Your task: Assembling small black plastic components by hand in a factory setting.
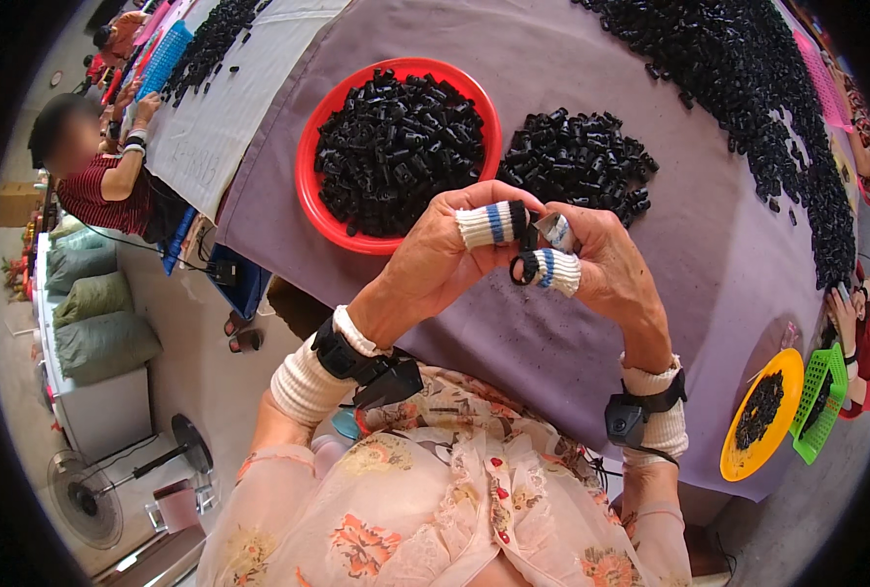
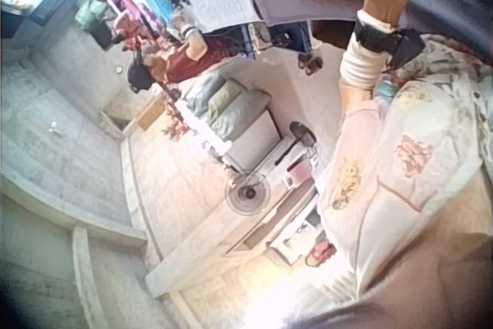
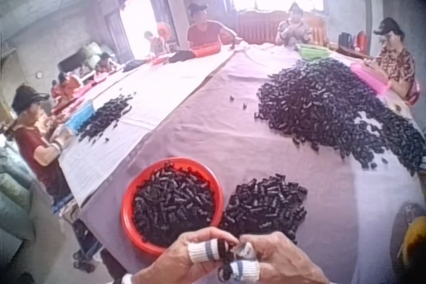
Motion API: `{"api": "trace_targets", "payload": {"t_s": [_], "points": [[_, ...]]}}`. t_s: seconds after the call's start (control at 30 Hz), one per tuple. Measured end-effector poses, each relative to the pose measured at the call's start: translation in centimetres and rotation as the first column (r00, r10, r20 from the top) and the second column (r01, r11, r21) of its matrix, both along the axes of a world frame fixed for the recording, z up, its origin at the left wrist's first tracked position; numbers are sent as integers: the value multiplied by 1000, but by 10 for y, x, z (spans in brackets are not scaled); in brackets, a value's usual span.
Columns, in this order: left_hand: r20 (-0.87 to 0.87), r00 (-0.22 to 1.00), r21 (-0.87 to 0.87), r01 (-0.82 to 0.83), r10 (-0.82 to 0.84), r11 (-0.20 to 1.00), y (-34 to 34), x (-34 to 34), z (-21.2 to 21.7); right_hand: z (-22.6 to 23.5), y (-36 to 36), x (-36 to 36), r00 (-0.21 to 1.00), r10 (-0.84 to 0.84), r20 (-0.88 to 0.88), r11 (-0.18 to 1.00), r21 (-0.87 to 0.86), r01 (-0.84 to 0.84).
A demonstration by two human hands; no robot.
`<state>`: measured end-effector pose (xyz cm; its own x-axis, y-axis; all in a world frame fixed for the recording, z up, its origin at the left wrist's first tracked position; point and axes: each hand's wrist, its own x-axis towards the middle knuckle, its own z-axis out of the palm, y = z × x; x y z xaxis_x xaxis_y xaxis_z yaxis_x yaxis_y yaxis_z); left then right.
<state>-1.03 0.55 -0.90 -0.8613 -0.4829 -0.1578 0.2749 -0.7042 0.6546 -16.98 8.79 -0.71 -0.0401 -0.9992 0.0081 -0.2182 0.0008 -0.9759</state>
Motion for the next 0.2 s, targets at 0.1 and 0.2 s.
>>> {"api": "trace_targets", "payload": {"t_s": [0.1, 0.2], "points": [[8, 1000, 16, 0, 0, 1000, 0, 0, 0, 0, 0, 1, 1000, 8, 11, 1000, 2, -8], [6, 1000, 11, 9, -9, 1000, -1, 0, -3, -1, 1, 2, 999, 13, 47, 1000, 13, -13]]}}
